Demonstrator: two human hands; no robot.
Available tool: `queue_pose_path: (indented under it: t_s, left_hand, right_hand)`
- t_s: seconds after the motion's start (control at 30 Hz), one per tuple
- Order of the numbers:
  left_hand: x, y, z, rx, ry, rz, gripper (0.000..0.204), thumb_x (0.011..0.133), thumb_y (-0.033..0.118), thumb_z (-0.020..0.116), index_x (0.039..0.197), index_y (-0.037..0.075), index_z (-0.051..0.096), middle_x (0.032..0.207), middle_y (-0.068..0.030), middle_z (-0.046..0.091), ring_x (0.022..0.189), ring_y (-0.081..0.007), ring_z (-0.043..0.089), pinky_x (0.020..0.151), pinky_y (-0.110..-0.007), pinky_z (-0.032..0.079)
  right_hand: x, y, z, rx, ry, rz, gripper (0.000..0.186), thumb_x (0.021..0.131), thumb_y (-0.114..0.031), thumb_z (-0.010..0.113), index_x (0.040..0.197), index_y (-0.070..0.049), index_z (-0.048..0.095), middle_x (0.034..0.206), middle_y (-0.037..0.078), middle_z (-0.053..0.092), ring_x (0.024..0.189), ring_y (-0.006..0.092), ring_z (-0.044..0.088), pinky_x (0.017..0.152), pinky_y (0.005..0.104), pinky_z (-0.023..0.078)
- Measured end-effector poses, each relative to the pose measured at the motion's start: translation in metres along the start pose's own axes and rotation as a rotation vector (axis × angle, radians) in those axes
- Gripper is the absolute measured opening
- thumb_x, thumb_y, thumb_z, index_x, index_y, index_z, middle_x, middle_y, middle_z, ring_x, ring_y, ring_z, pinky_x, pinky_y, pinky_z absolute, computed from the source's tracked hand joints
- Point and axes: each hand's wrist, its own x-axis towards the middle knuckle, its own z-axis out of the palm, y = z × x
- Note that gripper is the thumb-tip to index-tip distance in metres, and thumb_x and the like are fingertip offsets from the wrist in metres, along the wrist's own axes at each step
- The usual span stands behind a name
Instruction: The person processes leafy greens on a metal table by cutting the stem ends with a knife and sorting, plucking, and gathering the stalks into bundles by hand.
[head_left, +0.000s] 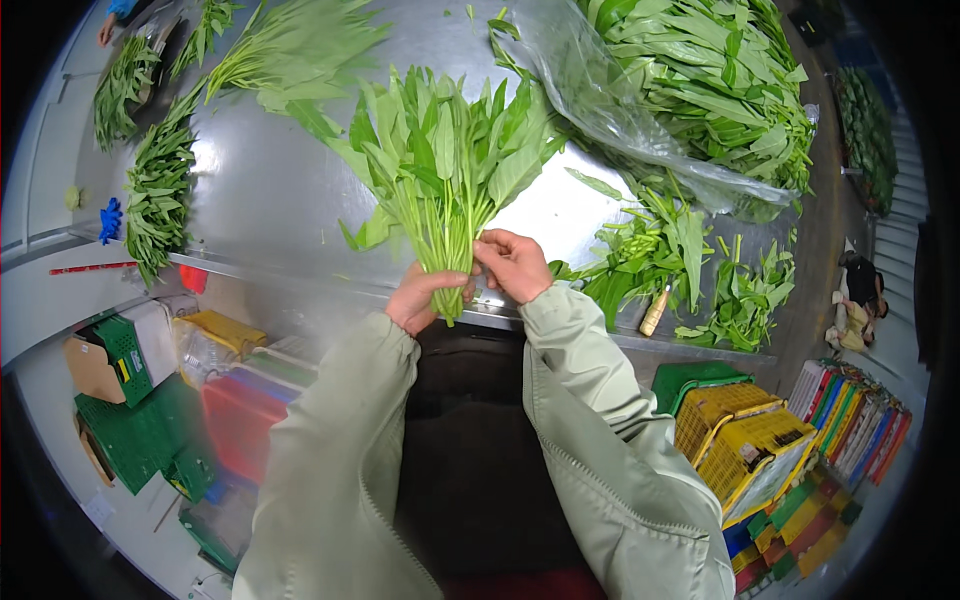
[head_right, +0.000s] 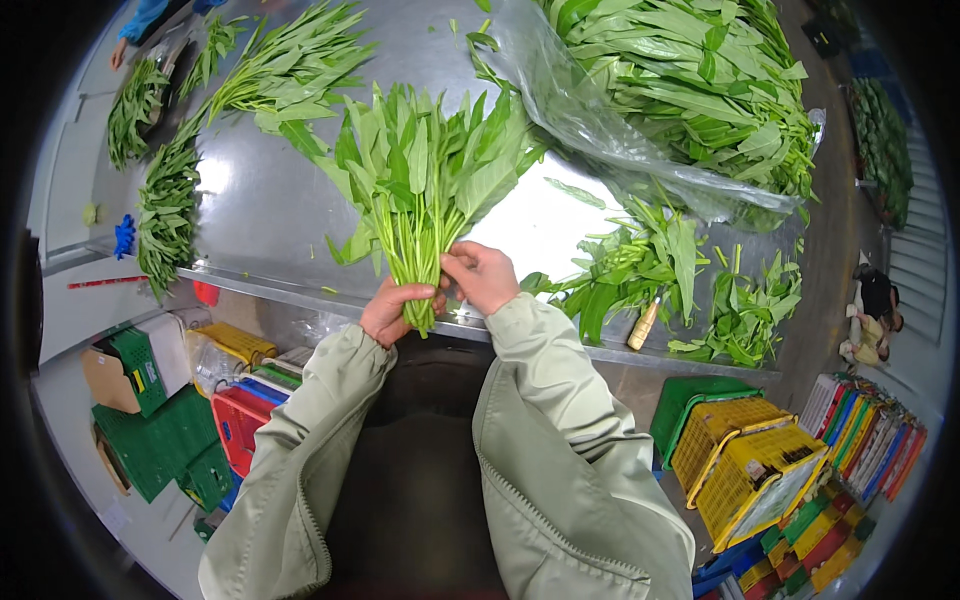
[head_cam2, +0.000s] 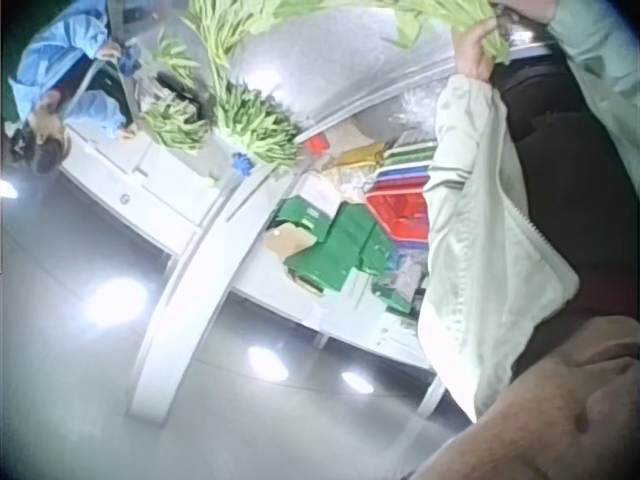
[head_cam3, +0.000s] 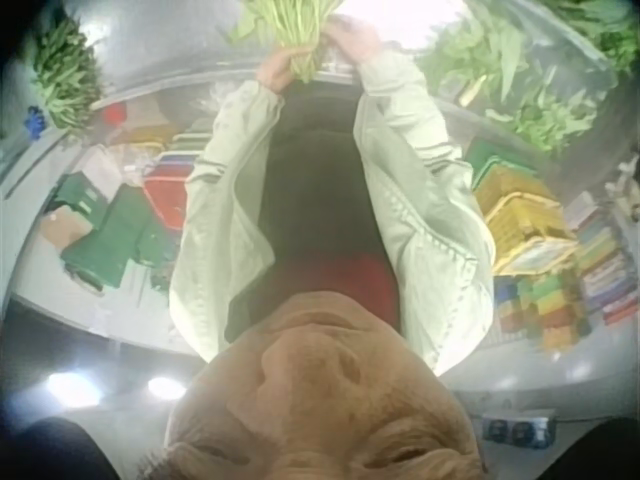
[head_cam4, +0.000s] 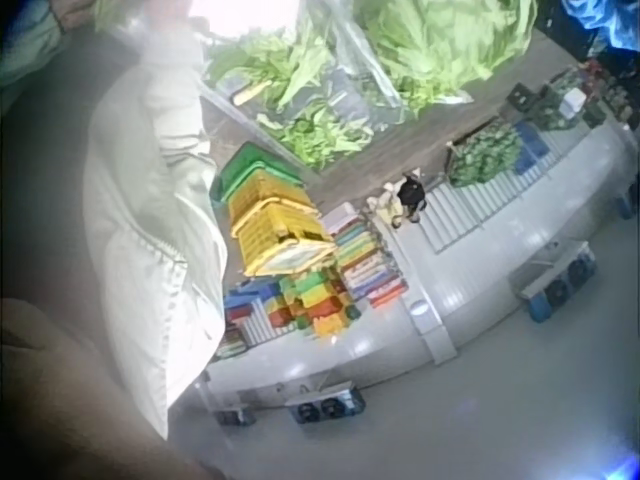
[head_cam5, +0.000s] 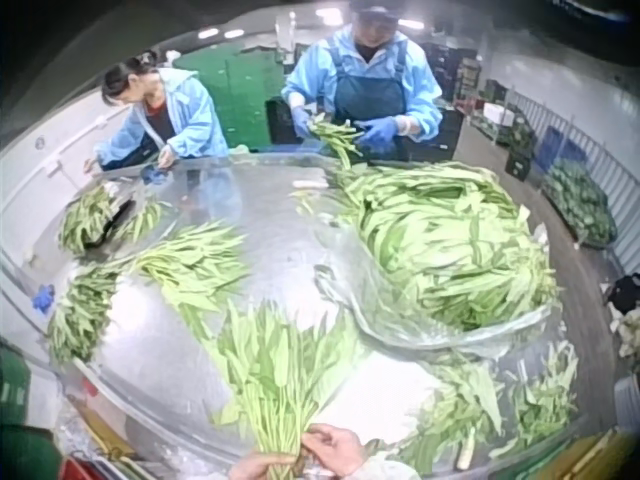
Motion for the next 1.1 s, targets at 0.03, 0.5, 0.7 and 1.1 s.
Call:
queue_pose_path:
  t_s: [0.03,0.5,0.7,1.1]
  left_hand:
    - [0.001,-0.001,0.000,0.008,-0.022,0.009,0.039,0.075,0.002,0.066,0.113,-0.001,0.055,0.097,-0.0140,0.064,0.070,-0.0207,0.060,0.067,-0.034,0.051]
    - [0.002,0.002,0.016,0.006,0.215,0.018,0.031,0.077,0.000,0.064,0.107,-0.003,0.055,0.089,-0.0123,0.064,0.070,-0.0220,0.062,0.064,-0.035,0.053]
    - [0.001,-0.001,0.009,0.031,0.145,0.046,0.029,0.076,-0.002,0.066,0.104,-0.002,0.057,0.089,-0.0122,0.064,0.071,-0.0215,0.062,0.065,-0.035,0.053]
    - [-0.010,-0.007,0.026,0.473,0.170,0.349,0.045,0.073,-0.006,0.070,0.115,-0.003,0.055,0.101,-0.0104,0.064,0.089,-0.0202,0.064,0.076,-0.034,0.054]
  right_hand:
    - [0.000,0.001,0.003,0.005,0.003,0.002,0.024,0.089,-0.017,0.063,0.100,0.004,0.064,0.068,0.005,0.063,0.049,0.0094,0.053,0.047,0.0227,0.044]
    - [-0.063,-0.007,-0.012,-0.052,0.223,-0.371,0.020,0.091,-0.012,0.059,0.102,0.004,0.061,0.069,0.005,0.060,0.049,0.0085,0.049,0.044,0.0225,0.038]
    - [-0.051,-0.025,-0.048,0.743,0.547,-0.303,0.038,0.095,-0.022,0.053,0.123,0.004,0.050,0.088,0.012,0.064,0.050,0.0115,0.052,0.045,0.0248,0.042]
    - [-0.004,0.015,0.009,-0.165,0.178,-0.384,0.040,0.082,-0.012,0.070,0.117,0.000,0.057,0.083,0.006,0.069,0.056,0.0037,0.053,0.055,0.0208,0.044]
